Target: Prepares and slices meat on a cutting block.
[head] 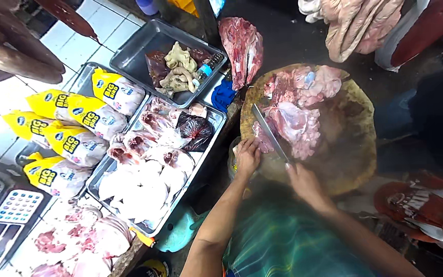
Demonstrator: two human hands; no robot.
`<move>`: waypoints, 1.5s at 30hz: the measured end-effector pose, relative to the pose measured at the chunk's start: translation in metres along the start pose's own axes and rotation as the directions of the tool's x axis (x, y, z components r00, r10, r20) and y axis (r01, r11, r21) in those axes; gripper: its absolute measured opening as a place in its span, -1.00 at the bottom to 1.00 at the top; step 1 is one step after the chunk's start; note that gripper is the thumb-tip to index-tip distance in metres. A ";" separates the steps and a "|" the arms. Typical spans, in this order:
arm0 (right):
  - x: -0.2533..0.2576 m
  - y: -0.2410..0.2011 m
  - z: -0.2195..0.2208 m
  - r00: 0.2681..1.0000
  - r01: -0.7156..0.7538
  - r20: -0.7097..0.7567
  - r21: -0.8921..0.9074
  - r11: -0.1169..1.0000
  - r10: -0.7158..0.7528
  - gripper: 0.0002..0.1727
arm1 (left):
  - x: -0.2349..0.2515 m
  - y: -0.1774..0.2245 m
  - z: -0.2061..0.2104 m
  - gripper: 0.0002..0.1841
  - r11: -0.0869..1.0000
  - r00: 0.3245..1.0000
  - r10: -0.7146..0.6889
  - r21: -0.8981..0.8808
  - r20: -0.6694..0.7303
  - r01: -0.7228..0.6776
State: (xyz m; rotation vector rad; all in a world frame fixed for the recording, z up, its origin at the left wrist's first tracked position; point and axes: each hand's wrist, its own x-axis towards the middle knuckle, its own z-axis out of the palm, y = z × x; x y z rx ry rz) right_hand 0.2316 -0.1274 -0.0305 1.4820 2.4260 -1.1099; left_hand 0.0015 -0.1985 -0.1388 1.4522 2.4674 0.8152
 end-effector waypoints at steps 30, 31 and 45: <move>-0.042 0.106 0.016 0.988 -0.145 -0.049 0.072 0.987 0.148 -0.23 | 0.109 0.012 -0.025 -0.38 0.778 0.735 0.323 0.274 0.596 -0.565; -0.045 0.108 0.016 0.988 -0.146 -0.036 0.093 0.985 0.150 -0.23 | 0.103 0.011 -0.026 -0.41 0.779 0.744 0.310 0.290 0.591 -0.555; 0.009 0.074 -0.035 0.983 -0.180 0.064 0.112 0.977 0.174 -0.13 | 0.096 0.092 -0.088 -0.56 0.891 0.884 -0.266 -0.252 0.384 0.378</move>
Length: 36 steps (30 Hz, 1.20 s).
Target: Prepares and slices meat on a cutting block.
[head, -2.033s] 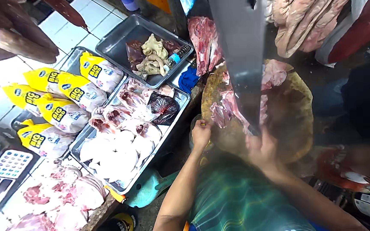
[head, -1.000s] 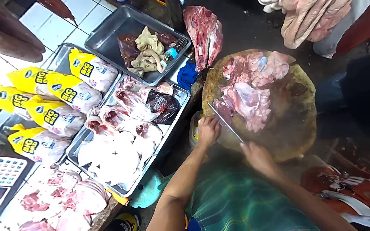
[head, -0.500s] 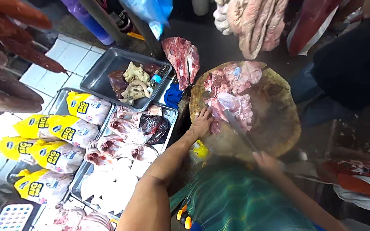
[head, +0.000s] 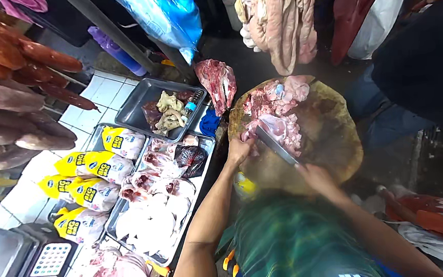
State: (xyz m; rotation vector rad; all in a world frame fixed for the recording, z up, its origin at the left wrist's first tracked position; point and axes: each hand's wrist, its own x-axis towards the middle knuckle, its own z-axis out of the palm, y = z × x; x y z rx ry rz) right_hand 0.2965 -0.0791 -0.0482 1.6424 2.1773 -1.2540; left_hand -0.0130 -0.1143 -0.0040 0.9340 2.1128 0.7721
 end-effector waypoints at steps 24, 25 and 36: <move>-0.024 -0.057 0.023 0.695 0.578 -0.485 -0.064 0.814 -0.532 -0.38 | -0.029 -0.103 0.054 -0.62 0.930 0.949 0.275 0.294 -0.152 -0.222; -0.020 -0.047 0.030 0.828 0.439 -0.350 -0.083 0.894 -0.439 -0.36 | -0.029 -0.103 0.054 -0.55 0.935 0.953 0.254 0.292 -0.166 -0.199; -0.040 -0.024 0.006 0.996 0.034 -0.077 -0.158 0.987 -0.047 -0.19 | -0.037 -0.102 0.059 -0.61 0.866 0.938 0.343 0.368 0.052 -0.338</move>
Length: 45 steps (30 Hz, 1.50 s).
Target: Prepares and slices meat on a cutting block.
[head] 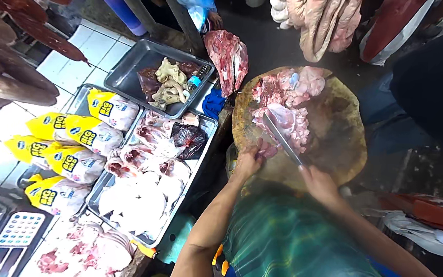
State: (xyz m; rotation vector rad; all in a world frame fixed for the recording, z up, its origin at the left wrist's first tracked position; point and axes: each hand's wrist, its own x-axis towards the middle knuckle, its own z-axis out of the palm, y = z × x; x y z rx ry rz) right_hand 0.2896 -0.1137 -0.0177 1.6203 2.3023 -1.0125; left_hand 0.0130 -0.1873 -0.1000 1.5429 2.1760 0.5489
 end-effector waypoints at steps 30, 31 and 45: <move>-0.010 -0.048 0.013 0.745 0.536 -0.547 0.153 0.830 -0.380 -0.35 | -0.008 -0.014 0.021 -0.70 0.998 0.976 0.003 -0.060 -0.216 -0.017; -0.004 -0.043 0.026 0.800 0.485 -0.475 0.150 0.862 -0.367 -0.35 | -0.008 -0.015 0.023 -0.72 0.998 0.972 0.014 -0.051 -0.233 -0.027; -0.017 -0.017 -0.013 0.969 0.146 -0.219 0.129 0.981 -0.115 -0.28 | -0.025 -0.022 0.019 -0.70 0.997 0.938 -0.017 -0.071 -0.347 -0.008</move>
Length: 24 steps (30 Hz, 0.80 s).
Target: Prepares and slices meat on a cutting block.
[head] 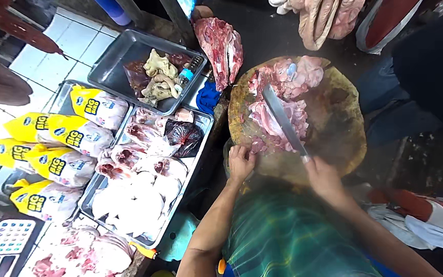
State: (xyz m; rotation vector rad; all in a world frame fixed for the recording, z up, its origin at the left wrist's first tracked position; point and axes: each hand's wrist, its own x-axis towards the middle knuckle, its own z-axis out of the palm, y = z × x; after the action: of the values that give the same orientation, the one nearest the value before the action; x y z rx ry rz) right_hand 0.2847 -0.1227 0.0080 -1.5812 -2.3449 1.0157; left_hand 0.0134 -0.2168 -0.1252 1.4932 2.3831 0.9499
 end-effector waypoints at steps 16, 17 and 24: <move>0.001 0.004 0.011 0.966 -0.151 0.188 -0.144 0.978 0.177 -0.22 | -0.002 -0.010 -0.001 -0.72 1.000 1.000 0.019 -0.012 0.019 -0.019; -0.006 -0.002 0.009 0.983 -0.101 0.139 -0.109 0.989 0.116 -0.25 | -0.005 -0.011 -0.003 -0.72 0.999 1.000 0.023 -0.033 -0.004 -0.023; -0.011 0.004 0.058 0.986 0.155 0.076 -0.040 0.987 -0.151 -0.26 | -0.010 -0.024 0.008 -0.78 0.992 0.992 0.123 0.048 -0.044 -0.120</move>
State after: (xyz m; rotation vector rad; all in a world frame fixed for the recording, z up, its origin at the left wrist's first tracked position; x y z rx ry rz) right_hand 0.2657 -0.1577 -0.0355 -1.3744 -2.5101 1.0095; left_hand 0.0038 -0.2294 -0.1477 1.6676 2.3841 0.9726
